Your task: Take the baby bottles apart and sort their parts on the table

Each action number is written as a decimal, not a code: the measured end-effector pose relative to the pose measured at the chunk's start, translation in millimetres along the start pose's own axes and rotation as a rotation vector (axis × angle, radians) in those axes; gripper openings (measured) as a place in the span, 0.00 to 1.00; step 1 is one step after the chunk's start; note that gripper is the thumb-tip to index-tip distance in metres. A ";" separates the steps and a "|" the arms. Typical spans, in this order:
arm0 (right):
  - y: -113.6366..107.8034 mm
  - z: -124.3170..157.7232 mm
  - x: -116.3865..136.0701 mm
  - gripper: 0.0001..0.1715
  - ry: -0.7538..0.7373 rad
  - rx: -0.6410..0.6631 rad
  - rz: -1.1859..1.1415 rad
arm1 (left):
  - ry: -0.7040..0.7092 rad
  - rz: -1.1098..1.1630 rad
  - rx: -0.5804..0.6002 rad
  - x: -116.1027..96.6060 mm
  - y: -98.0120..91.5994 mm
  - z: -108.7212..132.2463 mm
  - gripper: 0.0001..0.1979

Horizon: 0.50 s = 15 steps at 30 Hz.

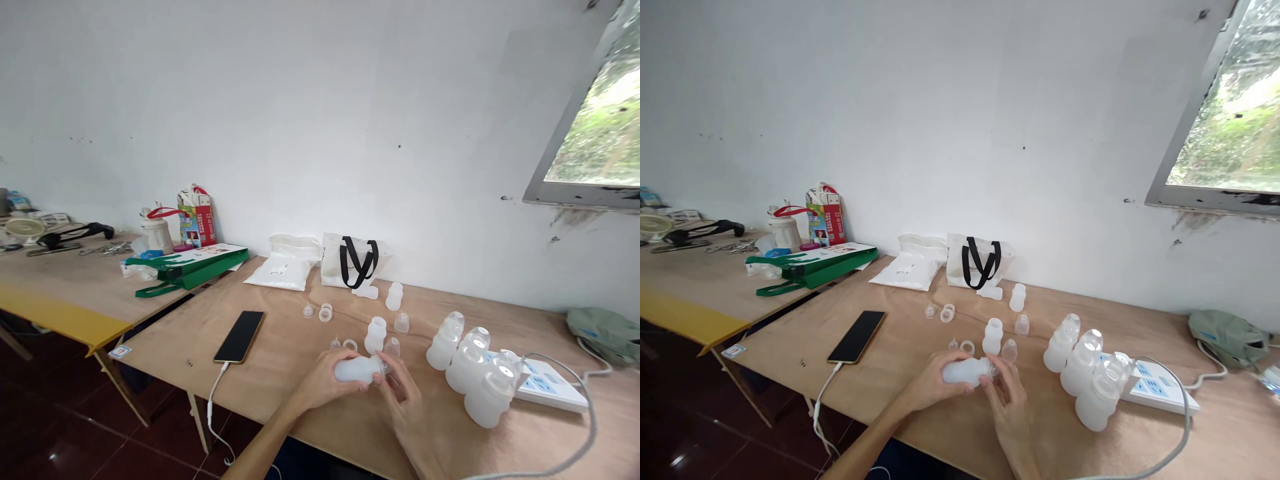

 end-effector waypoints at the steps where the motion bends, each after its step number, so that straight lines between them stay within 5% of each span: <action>1: 2.1 -1.5 0.1 0.28 0.009 0.044 -0.011 | -0.032 -0.013 0.045 -2.1 -4.1 2.4 0.26; 6: 10.9 -6.1 8.6 0.26 0.018 0.179 -0.117 | -0.106 -0.078 0.175 -14.7 -23.4 17.2 0.24; 10: 17.9 -2.9 2.2 0.23 0.129 0.259 -0.152 | -0.122 -0.150 0.221 -24.4 -20.4 21.4 0.25; 15: 8.5 5.3 -3.5 0.39 0.279 0.279 -0.011 | -0.089 -0.155 0.278 -39.0 -9.8 21.9 0.24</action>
Point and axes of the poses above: each hand's wrist, its own z-axis away from the middle knuckle, its own y-axis out of the palm, x = y × z, the point moved 6 cm from there along -z, towards the middle knuckle, and after that the axes turned 14 degrees about x, right-handed, at the moved point
